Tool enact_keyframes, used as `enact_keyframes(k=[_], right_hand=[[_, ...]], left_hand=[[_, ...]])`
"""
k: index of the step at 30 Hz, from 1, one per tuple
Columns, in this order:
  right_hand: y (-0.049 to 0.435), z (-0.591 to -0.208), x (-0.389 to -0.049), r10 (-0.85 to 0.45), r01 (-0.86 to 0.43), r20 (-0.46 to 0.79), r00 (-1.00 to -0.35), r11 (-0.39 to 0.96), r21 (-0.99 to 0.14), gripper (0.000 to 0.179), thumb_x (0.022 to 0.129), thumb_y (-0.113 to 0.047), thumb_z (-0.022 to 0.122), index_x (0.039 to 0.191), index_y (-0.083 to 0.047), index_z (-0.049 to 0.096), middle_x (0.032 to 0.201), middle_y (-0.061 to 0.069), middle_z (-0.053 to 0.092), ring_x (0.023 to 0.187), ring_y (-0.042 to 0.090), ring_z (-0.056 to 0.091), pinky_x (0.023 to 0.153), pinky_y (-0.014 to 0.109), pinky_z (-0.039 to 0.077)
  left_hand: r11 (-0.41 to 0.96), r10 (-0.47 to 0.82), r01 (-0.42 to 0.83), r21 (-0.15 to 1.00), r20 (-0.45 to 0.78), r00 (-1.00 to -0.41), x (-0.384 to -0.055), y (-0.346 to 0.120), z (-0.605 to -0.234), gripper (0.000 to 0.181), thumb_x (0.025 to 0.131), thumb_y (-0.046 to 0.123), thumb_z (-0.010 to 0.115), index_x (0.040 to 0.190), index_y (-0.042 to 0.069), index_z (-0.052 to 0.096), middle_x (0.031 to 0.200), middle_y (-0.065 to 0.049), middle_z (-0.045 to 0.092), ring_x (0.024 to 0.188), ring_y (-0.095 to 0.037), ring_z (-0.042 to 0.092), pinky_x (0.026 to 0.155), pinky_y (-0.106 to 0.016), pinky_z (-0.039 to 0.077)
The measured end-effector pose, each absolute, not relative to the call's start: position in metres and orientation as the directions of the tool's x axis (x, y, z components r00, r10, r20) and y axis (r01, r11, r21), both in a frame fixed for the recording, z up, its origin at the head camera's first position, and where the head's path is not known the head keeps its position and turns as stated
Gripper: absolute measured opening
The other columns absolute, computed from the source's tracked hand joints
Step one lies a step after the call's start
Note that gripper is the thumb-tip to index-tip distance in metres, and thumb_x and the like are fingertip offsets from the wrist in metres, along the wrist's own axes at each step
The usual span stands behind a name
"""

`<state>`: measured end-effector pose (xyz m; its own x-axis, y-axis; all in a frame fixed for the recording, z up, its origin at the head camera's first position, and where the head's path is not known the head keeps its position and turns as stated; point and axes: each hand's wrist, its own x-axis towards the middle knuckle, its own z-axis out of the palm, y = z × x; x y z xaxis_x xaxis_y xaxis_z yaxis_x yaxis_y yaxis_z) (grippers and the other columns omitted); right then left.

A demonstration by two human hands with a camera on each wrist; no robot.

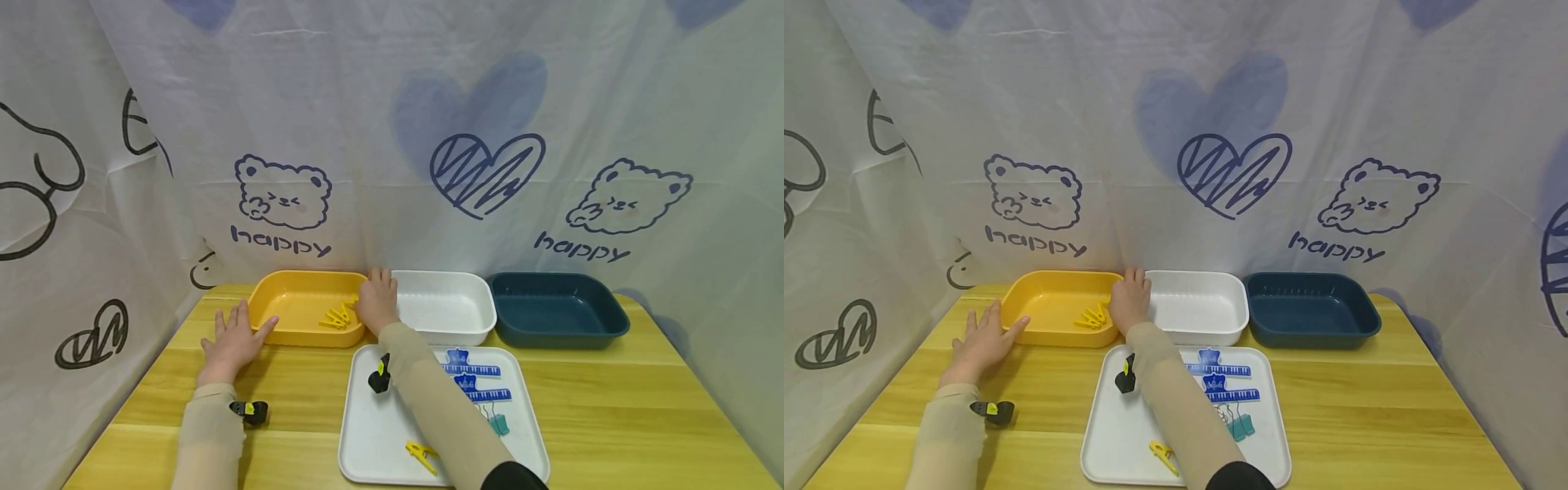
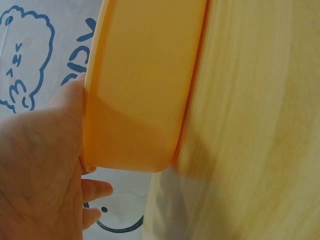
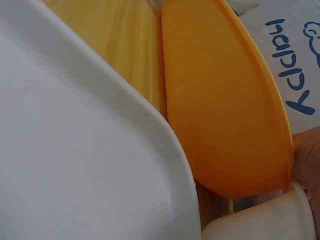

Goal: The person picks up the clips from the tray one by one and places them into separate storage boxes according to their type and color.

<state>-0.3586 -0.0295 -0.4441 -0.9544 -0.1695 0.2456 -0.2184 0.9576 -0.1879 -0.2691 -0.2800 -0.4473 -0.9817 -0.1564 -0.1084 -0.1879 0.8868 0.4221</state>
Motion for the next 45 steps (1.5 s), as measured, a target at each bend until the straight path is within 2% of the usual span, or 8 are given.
enact_keyframes(k=[10,24,45], right_hand=[[-0.0300,-0.4467,-0.3609,-0.153,-0.201,0.233,-0.960,0.960,-0.197,0.023,0.090,-0.026,0.069,0.071,-0.012,0.066,0.110,0.003,0.050,0.110,0.024,0.038,0.089,0.038,0.033],[-0.0317,-0.4472,-0.3617,-0.139,-0.183,0.190,-0.972,0.954,-0.237,0.018,0.090,-0.024,0.069,0.083,-0.008,0.073,0.118,0.005,0.050,0.114,0.026,0.036,0.094,0.041,0.033],[-0.0303,-0.4463,-0.3611,-0.150,-0.191,0.205,-0.967,0.961,-0.198,0.026,0.089,-0.034,0.071,0.079,-0.010,0.071,0.117,0.004,0.052,0.113,0.025,0.038,0.093,0.039,0.034]], left_hand=[[0.887,-0.158,-0.191,0.420,-0.112,-0.981,-0.2690,-0.2802,-0.4482,0.107,0.089,0.079,0.025,0.155,0.001,-0.008,0.160,-0.031,-0.002,0.145,-0.051,-0.018,0.102,-0.084,-0.003],[0.883,-0.155,-0.192,0.428,-0.122,-0.980,-0.2682,-0.2787,-0.4461,0.106,0.090,0.078,0.026,0.155,0.001,-0.008,0.160,-0.030,-0.004,0.145,-0.050,-0.019,0.102,-0.083,-0.004],[0.885,-0.155,-0.190,0.425,-0.114,-0.981,-0.2682,-0.2790,-0.4470,0.106,0.090,0.077,0.026,0.155,0.001,-0.008,0.160,-0.031,0.000,0.145,-0.051,-0.016,0.102,-0.083,-0.003]])
